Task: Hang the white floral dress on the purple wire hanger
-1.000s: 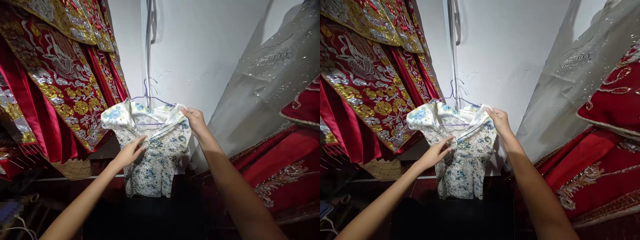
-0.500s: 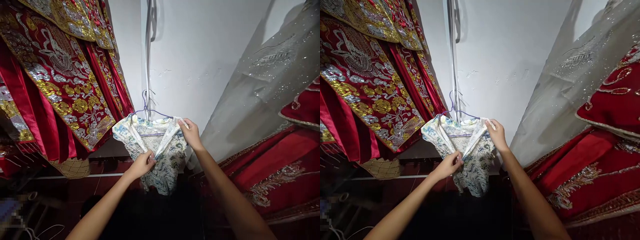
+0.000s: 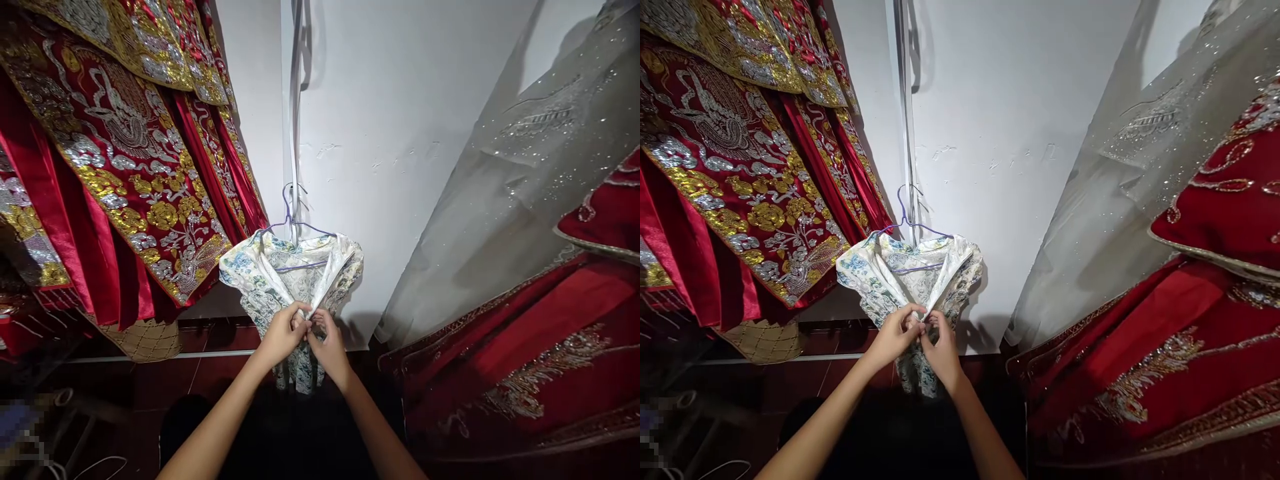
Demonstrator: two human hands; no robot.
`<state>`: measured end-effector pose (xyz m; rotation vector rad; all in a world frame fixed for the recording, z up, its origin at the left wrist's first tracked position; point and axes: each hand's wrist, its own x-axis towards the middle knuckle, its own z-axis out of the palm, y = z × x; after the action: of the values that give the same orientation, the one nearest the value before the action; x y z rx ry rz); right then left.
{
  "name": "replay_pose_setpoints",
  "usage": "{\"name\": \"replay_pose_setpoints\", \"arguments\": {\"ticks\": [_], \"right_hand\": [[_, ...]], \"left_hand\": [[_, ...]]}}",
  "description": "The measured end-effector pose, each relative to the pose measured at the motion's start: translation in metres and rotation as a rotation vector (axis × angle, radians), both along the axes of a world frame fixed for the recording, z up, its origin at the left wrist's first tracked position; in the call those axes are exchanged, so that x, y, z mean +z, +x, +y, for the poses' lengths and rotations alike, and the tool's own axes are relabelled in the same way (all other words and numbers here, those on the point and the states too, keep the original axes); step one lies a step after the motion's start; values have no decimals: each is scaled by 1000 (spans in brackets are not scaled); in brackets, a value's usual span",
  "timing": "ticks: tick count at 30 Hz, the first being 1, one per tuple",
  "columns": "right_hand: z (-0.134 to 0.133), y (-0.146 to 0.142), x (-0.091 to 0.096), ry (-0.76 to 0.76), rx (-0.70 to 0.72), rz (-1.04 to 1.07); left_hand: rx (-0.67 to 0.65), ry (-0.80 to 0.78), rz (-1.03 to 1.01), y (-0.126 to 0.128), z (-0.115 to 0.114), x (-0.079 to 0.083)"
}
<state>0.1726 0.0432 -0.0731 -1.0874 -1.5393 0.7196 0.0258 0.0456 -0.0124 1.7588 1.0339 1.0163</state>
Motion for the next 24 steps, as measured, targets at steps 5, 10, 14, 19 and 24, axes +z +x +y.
{"name": "replay_pose_setpoints", "arguments": {"ticks": [5, 10, 14, 19, 24], "right_hand": [[6, -11, 4, -20, -30, -59], [10, -9, -2, -42, -70, -73], [9, 4, -9, -20, -8, -93], [14, 26, 0, -45, 75, -178], [31, 31, 79, 16, 84, -54]], "left_hand": [[80, -152, -415, 9, 10, 18], [253, -4, -691, 8, 46, 80], [227, 98, -743, 2, 71, 132], [171, 186, -687, 0, 70, 150], [69, 219, -548, 0, 59, 136]]}}
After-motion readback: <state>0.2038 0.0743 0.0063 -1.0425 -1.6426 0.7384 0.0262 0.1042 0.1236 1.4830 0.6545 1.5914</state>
